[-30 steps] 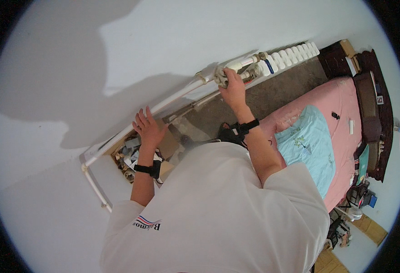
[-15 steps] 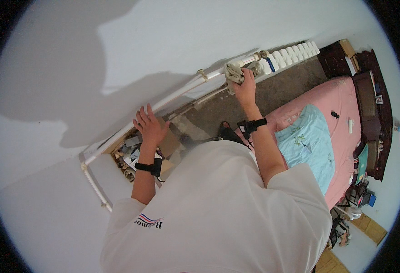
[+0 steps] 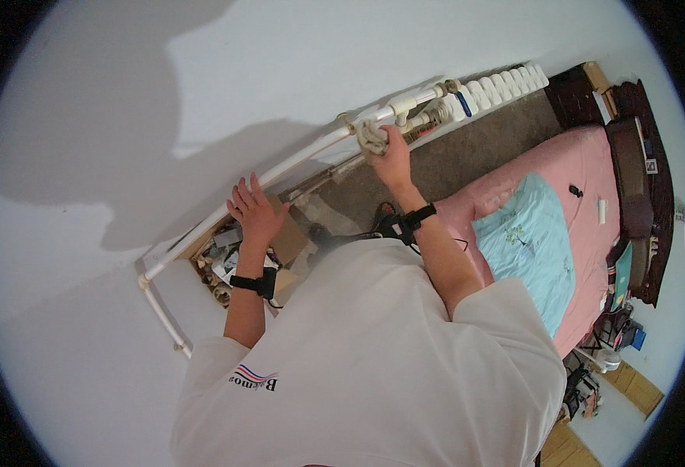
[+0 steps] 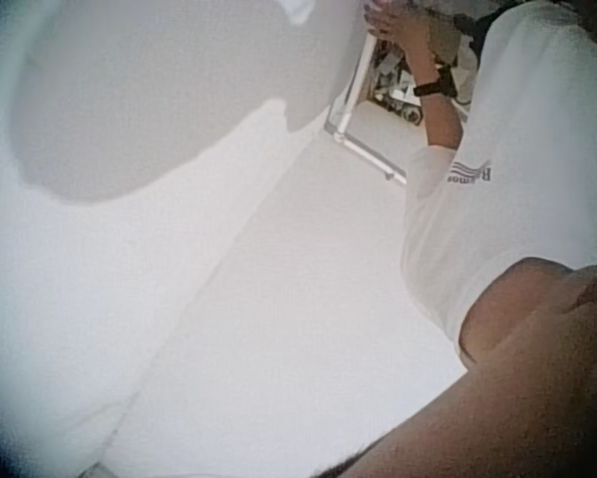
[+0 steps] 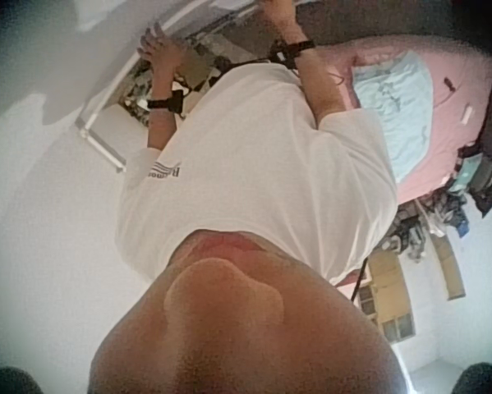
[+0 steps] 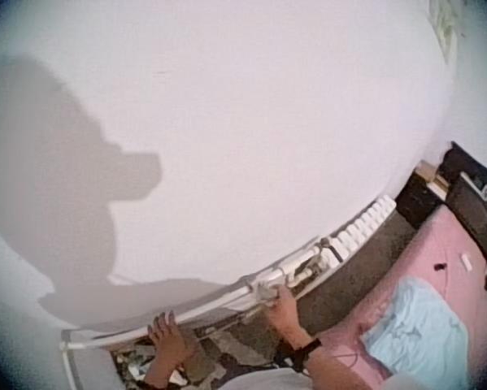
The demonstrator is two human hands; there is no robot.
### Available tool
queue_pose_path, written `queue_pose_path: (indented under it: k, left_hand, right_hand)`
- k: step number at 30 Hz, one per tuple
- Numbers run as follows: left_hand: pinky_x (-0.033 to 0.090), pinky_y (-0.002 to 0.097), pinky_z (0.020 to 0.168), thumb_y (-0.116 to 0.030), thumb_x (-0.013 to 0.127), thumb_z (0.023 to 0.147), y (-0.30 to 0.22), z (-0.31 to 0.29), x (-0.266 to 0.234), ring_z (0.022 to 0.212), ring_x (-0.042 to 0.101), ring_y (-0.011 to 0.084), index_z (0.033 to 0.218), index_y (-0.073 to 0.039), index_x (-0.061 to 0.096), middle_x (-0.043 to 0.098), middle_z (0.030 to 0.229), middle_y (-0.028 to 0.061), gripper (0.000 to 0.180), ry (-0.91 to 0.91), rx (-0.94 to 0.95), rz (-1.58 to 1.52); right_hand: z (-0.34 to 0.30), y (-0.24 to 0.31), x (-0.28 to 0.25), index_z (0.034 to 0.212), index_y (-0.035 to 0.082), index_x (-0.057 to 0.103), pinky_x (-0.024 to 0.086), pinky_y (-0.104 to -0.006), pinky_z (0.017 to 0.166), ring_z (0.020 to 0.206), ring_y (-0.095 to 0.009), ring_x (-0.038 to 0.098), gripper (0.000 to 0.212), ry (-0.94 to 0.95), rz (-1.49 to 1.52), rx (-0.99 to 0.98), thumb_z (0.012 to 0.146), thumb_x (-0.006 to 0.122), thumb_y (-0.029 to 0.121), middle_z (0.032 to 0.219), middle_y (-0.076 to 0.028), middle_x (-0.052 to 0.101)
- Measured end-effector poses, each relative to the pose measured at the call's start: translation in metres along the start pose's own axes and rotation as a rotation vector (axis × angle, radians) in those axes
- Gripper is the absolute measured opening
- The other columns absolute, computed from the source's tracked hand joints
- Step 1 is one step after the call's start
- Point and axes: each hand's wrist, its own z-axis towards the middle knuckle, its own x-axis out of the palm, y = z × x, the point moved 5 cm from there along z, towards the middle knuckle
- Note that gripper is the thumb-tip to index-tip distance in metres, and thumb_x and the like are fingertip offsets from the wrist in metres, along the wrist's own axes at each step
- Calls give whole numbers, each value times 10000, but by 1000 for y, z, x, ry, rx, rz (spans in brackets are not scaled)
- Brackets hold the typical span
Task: The person wipes the exterior surfaces and pipes of a wall-mounted radiator and the adjacent wall using a cloth.
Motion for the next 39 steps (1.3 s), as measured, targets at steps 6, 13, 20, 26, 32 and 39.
queue_pose_path:
  k: [6,13,20,26,32,39]
  left_hand:
    - [142,729,1089,-485,772,805,0,-1,-2,1422,170,502,1569,-49,92,174,1544,289,1112,-20,7,-12]
    - [116,715,1109,-489,756,822,2,2,0,1430,156,495,1571,-53,66,154,1553,285,1108,49,-21,-2]
    - [120,712,1108,-493,749,825,0,-1,-1,1431,152,494,1568,-47,63,152,1553,280,1106,21,1,4]
    - [126,709,1107,-484,757,819,-3,1,-3,1433,147,492,1569,-52,62,158,1551,273,1110,-13,-13,19]
    - [128,711,1102,-473,761,817,2,-3,-1,1434,144,483,1568,-57,81,162,1550,267,1095,24,-33,-6]
    - [133,714,1098,-472,755,820,2,-3,-1,1426,163,481,1567,-72,98,175,1540,273,1073,-49,28,-12]
  right_hand:
    - [10,-42,-22,1212,0,559,508,-376,900,1071,-303,659,484,-132,145,253,789,760,123,1141,-196,676]
    - [2,-86,8,1248,-15,580,495,-332,898,1020,-201,636,448,44,447,389,854,739,125,1118,-80,672]
    - [17,-82,13,1237,-30,602,492,-318,879,992,-170,625,408,-103,617,509,886,730,135,1116,-72,669]
    - [7,-55,10,1186,-53,658,528,-327,822,909,-191,671,414,156,273,328,861,754,186,1030,-107,719]
    - [15,-20,-37,1200,-83,642,544,-378,816,906,-299,718,555,127,68,235,762,772,232,981,-213,734]
    - [38,-16,-54,1168,-41,640,525,-433,851,967,-389,670,415,-36,-30,-29,801,717,135,1037,-228,685]
